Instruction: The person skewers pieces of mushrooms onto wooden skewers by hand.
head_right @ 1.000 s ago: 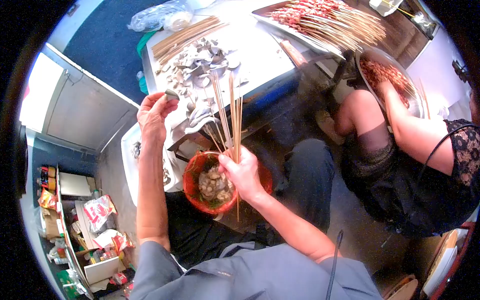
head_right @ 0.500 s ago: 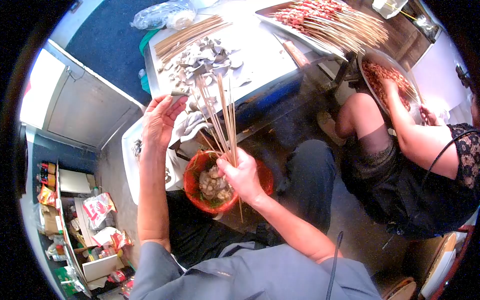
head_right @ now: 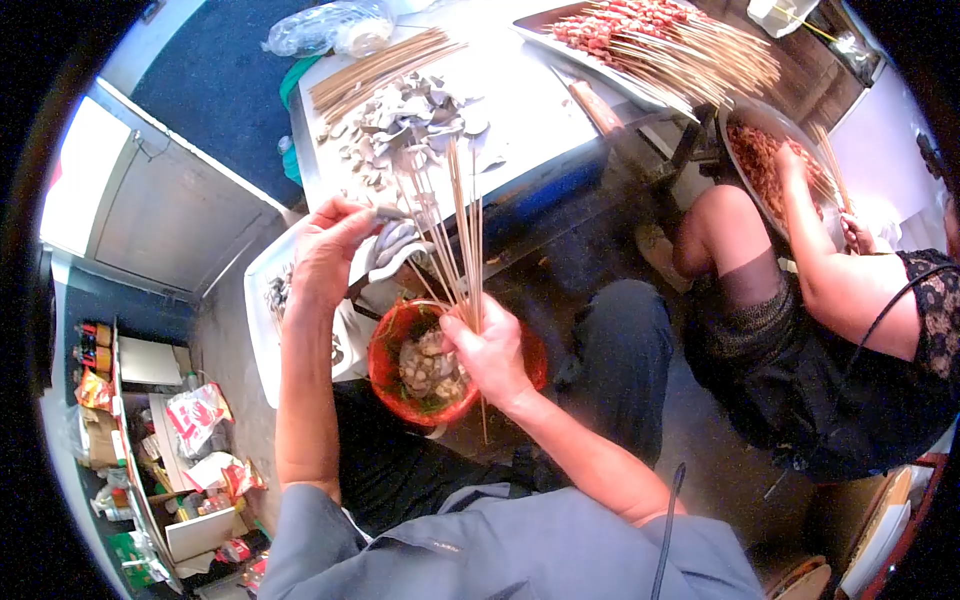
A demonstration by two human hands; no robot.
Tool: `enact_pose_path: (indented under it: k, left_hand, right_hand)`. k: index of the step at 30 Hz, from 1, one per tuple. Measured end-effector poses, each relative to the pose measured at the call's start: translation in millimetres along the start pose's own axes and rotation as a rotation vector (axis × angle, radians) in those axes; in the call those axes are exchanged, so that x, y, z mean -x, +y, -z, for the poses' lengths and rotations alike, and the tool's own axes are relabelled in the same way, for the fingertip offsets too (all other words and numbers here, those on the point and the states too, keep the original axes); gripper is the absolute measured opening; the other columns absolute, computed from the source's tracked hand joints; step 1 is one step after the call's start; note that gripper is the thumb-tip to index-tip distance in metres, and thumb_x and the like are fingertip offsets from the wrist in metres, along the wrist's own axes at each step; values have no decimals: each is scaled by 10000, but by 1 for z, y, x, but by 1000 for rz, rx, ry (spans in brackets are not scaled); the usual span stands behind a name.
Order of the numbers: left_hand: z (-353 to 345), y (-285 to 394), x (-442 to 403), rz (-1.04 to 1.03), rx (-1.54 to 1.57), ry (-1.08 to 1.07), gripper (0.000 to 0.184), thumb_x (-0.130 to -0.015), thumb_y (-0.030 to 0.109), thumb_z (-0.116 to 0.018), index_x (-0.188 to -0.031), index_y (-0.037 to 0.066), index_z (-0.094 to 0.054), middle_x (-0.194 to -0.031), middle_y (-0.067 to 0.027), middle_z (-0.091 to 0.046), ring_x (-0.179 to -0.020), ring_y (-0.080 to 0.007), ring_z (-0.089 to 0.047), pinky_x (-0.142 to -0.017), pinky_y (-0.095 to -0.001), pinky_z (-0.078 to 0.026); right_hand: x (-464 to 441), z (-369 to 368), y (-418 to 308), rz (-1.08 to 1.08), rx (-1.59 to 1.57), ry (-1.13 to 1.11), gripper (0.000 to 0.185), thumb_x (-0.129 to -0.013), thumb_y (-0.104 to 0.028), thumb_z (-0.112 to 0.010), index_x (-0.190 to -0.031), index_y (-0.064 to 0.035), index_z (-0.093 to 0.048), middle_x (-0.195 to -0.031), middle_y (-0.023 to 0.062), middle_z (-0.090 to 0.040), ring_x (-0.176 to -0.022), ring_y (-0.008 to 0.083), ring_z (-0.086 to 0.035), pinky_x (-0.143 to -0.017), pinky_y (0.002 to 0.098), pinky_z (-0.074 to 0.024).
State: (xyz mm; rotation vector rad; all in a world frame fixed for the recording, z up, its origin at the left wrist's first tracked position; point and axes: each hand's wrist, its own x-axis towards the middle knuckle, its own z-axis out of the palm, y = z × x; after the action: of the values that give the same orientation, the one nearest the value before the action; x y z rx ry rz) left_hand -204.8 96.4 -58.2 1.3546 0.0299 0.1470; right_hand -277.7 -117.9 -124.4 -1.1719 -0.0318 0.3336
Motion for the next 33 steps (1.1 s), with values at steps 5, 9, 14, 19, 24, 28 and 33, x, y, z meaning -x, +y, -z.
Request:
enact_pose_path:
  k: [5,9,14,19,24,28,33]
  left_hand:
    - [-16,13,1,-118,-171,27,108,-861,39,-670,-967,20,-671,-1003,-78,-703,-920,-111,-619,-822,-251,-477]
    - [-1,8,-8,-442,-810,51,172,-814,-10,-646,-964,52,-702,-1035,-59,-703,-1034,-174,-612,-908,-303,-464]
    - [-7,6,-16,-606,-1096,-208,224,-752,-63,-637,-939,43,-702,-1026,-50,-699,-1090,-244,-594,-961,-351,-449]
    - [-5,-3,-22,-506,-1069,-185,198,-770,-56,-635,-932,36,-702,-946,-68,-693,-1048,-228,-615,-937,-332,-457]
    - [6,-6,-26,-406,-764,19,116,-886,-10,-619,-965,23,-697,-946,-46,-696,-882,-131,-631,-856,-272,-479]
    - [15,-4,-29,-325,-256,49,140,-932,46,-612,-1061,-1,-637,-948,-127,-684,-810,-145,-638,-742,-258,-508]
    - [23,-8,-29,-61,209,154,182,-942,84,-611,-1096,-11,-596,-992,-173,-662,-722,-179,-618,-609,-271,-489]
  right_hand:
    - [-2,3,-9,27,-43,19,70,-898,-70,-630,-876,-42,-569,-679,11,-604,-600,79,-570,-537,224,-451]
    - [-9,12,-15,25,-100,101,64,-902,-67,-626,-886,-51,-566,-668,16,-596,-515,61,-510,-471,207,-405]
    - [-13,24,-23,-61,-267,179,65,-913,-94,-622,-902,-61,-567,-658,27,-599,-421,39,-409,-376,188,-299]
    - [-11,24,-18,-72,-291,135,73,-914,-96,-625,-904,-63,-561,-655,28,-600,-423,40,-410,-376,185,-298]
    - [-9,21,-19,-86,-288,120,82,-910,-93,-632,-896,-60,-557,-657,31,-603,-429,41,-417,-374,188,-299]
    - [-4,14,-19,-95,-221,69,79,-906,-84,-637,-888,-51,-567,-658,28,-601,-448,41,-438,-386,187,-310]
    - [3,5,-13,-40,-77,-17,76,-902,-88,-642,-894,-50,-576,-680,15,-606,-528,50,-504,-464,195,-384]
